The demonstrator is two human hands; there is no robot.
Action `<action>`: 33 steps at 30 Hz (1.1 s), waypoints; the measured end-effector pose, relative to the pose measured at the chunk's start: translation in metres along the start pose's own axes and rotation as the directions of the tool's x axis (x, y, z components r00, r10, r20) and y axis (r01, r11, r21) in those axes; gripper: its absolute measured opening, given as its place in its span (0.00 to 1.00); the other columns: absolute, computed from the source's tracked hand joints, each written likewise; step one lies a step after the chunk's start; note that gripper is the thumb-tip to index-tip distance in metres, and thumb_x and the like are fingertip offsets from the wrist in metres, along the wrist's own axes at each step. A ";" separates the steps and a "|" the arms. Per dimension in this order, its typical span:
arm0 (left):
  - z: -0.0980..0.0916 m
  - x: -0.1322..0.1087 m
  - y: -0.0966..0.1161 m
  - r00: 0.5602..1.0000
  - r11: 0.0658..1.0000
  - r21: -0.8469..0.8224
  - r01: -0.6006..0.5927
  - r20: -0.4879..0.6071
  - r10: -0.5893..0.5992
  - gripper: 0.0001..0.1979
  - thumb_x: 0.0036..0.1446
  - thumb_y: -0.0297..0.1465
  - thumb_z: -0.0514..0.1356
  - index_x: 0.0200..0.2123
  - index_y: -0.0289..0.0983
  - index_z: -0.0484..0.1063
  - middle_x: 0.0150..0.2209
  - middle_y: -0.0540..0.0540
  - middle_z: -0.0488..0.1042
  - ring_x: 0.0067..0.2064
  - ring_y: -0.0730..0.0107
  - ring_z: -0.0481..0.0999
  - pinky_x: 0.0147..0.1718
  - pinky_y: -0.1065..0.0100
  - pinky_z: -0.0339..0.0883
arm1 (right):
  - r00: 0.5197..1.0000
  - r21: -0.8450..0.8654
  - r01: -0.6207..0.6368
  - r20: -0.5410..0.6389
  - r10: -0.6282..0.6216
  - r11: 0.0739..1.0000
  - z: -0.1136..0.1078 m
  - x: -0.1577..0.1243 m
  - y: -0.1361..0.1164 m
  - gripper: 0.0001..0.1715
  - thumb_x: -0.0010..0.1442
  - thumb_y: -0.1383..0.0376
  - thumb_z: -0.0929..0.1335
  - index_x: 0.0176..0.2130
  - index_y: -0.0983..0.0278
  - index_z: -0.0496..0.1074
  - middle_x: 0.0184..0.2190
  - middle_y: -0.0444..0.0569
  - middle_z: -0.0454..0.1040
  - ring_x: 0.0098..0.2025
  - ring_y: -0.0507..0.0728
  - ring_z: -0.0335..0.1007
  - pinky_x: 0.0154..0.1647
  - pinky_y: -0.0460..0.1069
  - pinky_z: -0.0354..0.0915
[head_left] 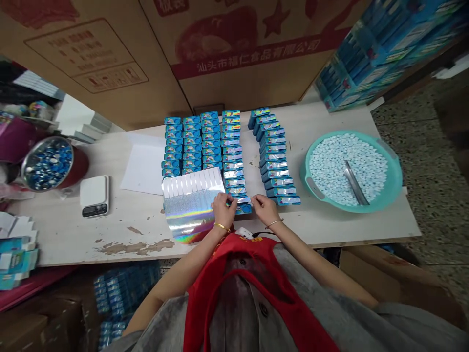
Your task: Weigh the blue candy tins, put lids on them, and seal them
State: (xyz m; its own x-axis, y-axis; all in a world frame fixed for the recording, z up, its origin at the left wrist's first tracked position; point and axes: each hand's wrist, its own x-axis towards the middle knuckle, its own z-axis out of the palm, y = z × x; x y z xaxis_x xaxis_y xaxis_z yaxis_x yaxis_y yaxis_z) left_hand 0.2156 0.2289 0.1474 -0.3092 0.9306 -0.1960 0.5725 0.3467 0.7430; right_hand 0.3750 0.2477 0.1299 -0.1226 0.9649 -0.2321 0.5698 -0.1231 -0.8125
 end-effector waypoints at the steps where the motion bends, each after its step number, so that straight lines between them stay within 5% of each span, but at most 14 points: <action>1: 0.002 0.001 -0.001 1.000 0.996 0.092 -0.015 -0.007 0.016 0.05 0.53 0.29 0.60 0.26 0.37 0.67 0.34 0.48 0.71 0.42 0.65 0.69 0.41 0.63 0.57 | 1.000 -0.051 0.004 -0.001 -0.004 0.999 0.001 0.002 0.003 0.18 0.59 0.55 0.60 0.27 0.62 0.69 0.25 0.48 0.71 0.28 0.55 0.63 0.32 0.48 0.56; 6: 0.009 0.004 -0.004 0.998 0.961 0.271 -0.055 0.022 0.051 0.03 0.55 0.31 0.60 0.29 0.39 0.69 0.39 0.46 0.71 0.46 0.60 0.68 0.41 0.61 0.56 | 1.000 -0.182 -0.009 0.020 0.013 0.983 0.005 0.008 0.011 0.17 0.60 0.58 0.60 0.30 0.63 0.73 0.29 0.51 0.75 0.32 0.57 0.67 0.34 0.49 0.56; 13: 0.009 0.007 -0.002 0.997 0.928 0.367 -0.057 0.062 0.037 0.06 0.55 0.33 0.60 0.36 0.39 0.68 0.42 0.44 0.69 0.47 0.57 0.66 0.42 0.59 0.56 | 0.996 -0.134 -0.059 0.057 0.067 0.989 0.013 0.012 0.022 0.18 0.60 0.57 0.61 0.31 0.62 0.75 0.28 0.49 0.76 0.32 0.57 0.69 0.34 0.49 0.59; 19: 0.006 0.010 0.003 0.998 0.907 0.420 -0.015 0.066 -0.014 0.14 0.55 0.36 0.60 0.43 0.38 0.65 0.46 0.40 0.67 0.49 0.54 0.65 0.44 0.57 0.57 | 0.992 -0.064 -0.114 0.041 0.117 0.991 0.020 0.017 0.034 0.28 0.57 0.59 0.62 0.55 0.65 0.69 0.28 0.46 0.72 0.30 0.55 0.67 0.36 0.49 0.64; 27: -0.002 0.006 -0.008 0.932 0.769 0.538 -0.346 0.295 0.213 0.25 0.59 0.28 0.50 0.60 0.44 0.60 0.60 0.41 0.61 0.54 0.50 0.61 0.46 0.52 0.56 | 0.990 -0.070 0.088 0.115 -0.080 0.994 0.018 0.013 0.024 0.28 0.61 0.69 0.56 0.56 0.66 0.69 0.33 0.51 0.68 0.37 0.57 0.66 0.42 0.50 0.64; 33: 0.004 0.009 -0.011 0.910 0.727 0.566 -0.387 0.361 0.204 0.29 0.56 0.26 0.50 0.62 0.45 0.58 0.62 0.41 0.59 0.56 0.49 0.60 0.47 0.51 0.56 | 0.971 -0.313 0.114 0.234 -0.040 0.943 0.013 0.023 0.020 0.30 0.58 0.74 0.57 0.56 0.59 0.69 0.35 0.51 0.71 0.41 0.58 0.66 0.42 0.50 0.60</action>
State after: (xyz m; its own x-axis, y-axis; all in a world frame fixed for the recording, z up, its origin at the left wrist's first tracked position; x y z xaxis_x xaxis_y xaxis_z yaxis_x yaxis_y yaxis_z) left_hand 0.2098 0.2336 0.1346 0.1092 0.9601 -0.2576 0.9663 -0.0418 0.2539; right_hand 0.3727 0.2645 0.1012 -0.3323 0.8879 -0.3182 0.7777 0.0670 -0.6251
